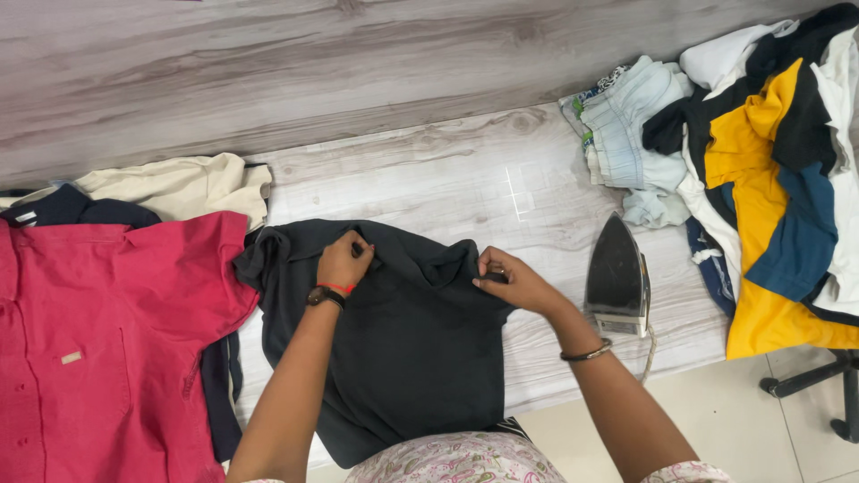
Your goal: The person irons a red button-down shirt, a black polo shirt, and a yellow t-shirt on a flat surface. They use a steam iron to smooth the fabric, adjusting the garments and flipping them over as needed to ensure all sides are pressed.
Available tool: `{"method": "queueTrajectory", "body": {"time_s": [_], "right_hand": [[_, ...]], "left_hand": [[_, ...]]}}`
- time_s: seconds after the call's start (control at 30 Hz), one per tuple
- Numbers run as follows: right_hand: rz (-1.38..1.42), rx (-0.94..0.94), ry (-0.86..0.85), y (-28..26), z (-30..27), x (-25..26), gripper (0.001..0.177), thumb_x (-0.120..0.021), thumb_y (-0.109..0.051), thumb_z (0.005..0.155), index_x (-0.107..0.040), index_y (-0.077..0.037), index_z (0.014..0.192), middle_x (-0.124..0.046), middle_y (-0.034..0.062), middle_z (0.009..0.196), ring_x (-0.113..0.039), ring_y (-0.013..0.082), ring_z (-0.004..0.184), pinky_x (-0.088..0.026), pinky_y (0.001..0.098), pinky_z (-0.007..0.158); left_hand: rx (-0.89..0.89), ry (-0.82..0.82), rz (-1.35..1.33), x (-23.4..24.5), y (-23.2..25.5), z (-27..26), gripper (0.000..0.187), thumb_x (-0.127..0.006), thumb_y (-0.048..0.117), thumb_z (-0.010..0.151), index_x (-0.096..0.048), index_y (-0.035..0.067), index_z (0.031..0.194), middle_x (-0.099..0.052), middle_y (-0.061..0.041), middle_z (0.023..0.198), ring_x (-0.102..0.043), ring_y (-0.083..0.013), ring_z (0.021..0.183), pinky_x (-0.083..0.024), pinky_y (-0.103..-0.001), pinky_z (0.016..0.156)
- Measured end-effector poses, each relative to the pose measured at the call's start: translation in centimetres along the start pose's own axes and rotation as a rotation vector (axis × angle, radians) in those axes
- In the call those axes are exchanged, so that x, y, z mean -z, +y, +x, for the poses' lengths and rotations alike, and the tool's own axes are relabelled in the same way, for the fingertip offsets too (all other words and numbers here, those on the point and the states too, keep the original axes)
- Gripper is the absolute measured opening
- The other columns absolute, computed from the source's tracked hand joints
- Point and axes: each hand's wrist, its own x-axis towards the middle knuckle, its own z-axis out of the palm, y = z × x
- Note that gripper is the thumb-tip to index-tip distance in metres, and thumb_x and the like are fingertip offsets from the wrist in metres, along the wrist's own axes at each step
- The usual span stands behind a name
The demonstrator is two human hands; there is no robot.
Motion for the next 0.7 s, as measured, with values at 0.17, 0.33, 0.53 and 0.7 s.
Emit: {"method": "queueTrajectory", "body": {"time_s": [0.17, 0.33, 0.53, 0.7], "right_hand": [[-0.511, -0.044, 0.828, -4.3, 1.9, 9.1, 0.025, -0.075, -0.017, 0.097, -0.058, -0.007, 0.114, -0.068, 0.0132, 0.120, -0.064, 0.0293, 0.120, -0.049, 0.0427, 0.106], [-0.895, 0.067, 0.782, -2.7, 1.7, 4.8, 0.072, -0.078, -0.026, 0.094, -0.044, -0.008, 0.155, -0.019, 0.0259, 0.170, -0.014, 0.0480, 0.157, -0.018, 0.0641, 0.125], [-0.860, -0.165, 0.612, 4.2, 0.7, -0.5, 0.087, -0.063, -0.059, 0.092, -0.031, -0.017, 0.161, -0.007, 0.0263, 0.169, -0.001, 0.0460, 0.157, -0.007, 0.0659, 0.121], [-0.952, -0.311, 0.539, 7.9, 2.3, 0.9, 0.099, -0.050, -0.080, 0.087, -0.019, -0.028, 0.165, 0.000, 0.0240, 0.171, 0.009, 0.0444, 0.157, 0.000, 0.0705, 0.118]], "left_hand": [[-0.087, 0.015, -0.794, 1.6, 3.3, 7.6, 0.040, -0.070, 0.019, 0.098, -0.054, 0.002, 0.131, -0.067, -0.023, 0.127, -0.068, -0.0226, 0.110, -0.060, -0.035, 0.090], [-0.566, 0.030, -0.357, 0.1, 6.4, 2.1, 0.082, -0.065, 0.022, 0.103, -0.012, 0.012, 0.165, -0.018, -0.025, 0.170, -0.022, -0.0394, 0.158, -0.026, -0.051, 0.125], [-0.234, 0.344, 0.384, -2.2, 0.4, -6.3, 0.070, -0.055, 0.048, 0.100, -0.034, 0.023, 0.162, -0.017, -0.021, 0.170, -0.016, -0.0435, 0.156, -0.016, -0.069, 0.118], [-0.147, 0.335, 0.504, -0.9, -4.0, -4.2, 0.083, -0.051, 0.071, 0.093, -0.033, 0.029, 0.162, -0.009, -0.018, 0.172, -0.007, -0.0455, 0.157, -0.007, -0.074, 0.118]]}}
